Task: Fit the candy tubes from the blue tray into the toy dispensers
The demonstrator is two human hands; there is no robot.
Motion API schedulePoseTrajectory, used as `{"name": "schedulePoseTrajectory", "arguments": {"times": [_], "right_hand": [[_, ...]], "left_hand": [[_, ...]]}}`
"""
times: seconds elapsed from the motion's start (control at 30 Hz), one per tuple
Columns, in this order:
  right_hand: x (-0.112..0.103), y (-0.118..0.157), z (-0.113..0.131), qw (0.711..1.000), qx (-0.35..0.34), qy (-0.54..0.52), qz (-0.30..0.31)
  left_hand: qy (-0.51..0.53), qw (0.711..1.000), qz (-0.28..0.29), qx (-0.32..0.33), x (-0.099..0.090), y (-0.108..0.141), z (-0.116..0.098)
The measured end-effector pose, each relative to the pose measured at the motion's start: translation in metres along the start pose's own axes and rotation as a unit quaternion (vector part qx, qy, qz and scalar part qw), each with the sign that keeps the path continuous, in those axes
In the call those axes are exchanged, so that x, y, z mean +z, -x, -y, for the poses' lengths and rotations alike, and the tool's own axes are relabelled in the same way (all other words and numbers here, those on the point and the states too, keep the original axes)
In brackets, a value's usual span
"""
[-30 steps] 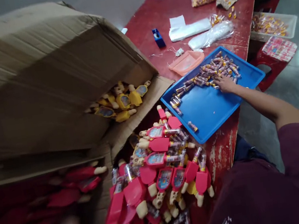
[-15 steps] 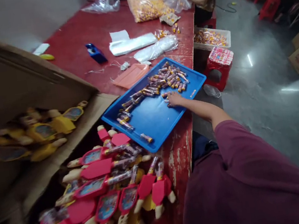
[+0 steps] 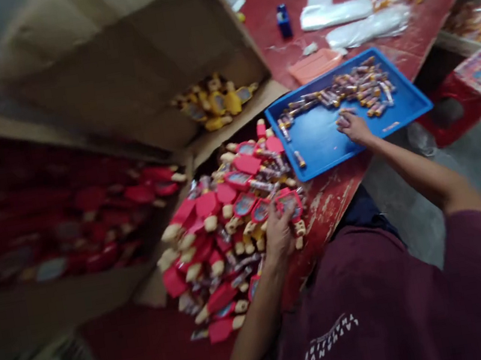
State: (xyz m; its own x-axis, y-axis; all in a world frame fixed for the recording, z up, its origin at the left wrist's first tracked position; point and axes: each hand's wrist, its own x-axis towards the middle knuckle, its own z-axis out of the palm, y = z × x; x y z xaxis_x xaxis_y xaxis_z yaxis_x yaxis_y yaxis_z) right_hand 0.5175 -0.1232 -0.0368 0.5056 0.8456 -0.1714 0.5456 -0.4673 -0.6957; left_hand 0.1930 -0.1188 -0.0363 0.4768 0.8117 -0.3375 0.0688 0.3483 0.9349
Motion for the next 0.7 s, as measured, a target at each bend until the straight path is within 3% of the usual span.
{"name": "schedulePoseTrajectory", "arguments": {"times": [0.13, 0.27, 0.33, 0.53, 0.7], "right_hand": [[0.023, 0.039, 0.037, 0.984, -0.099, -0.128, 0.078], [0.03, 0.087, 0.079, 0.934, -0.236, -0.15, 0.222], [0.032, 0.097, 0.094, 0.913, -0.288, -0.124, 0.261], [0.041, 0.098, 0.107, 0.863, -0.395, -0.103, 0.297], [0.046, 0.105, 0.11, 0.844, -0.427, -0.092, 0.312]], "left_hand": [[0.041, 0.999, 0.014, 0.009, -0.014, 0.007, -0.001], [-0.06, 0.997, 0.02, 0.05, -0.026, 0.021, -0.01], [-0.115, 0.991, 0.026, 0.062, -0.032, 0.028, -0.015], [-0.276, 0.952, 0.057, 0.119, -0.05, 0.048, -0.021], [-0.297, 0.946, 0.043, 0.12, -0.054, 0.058, -0.012]]}}
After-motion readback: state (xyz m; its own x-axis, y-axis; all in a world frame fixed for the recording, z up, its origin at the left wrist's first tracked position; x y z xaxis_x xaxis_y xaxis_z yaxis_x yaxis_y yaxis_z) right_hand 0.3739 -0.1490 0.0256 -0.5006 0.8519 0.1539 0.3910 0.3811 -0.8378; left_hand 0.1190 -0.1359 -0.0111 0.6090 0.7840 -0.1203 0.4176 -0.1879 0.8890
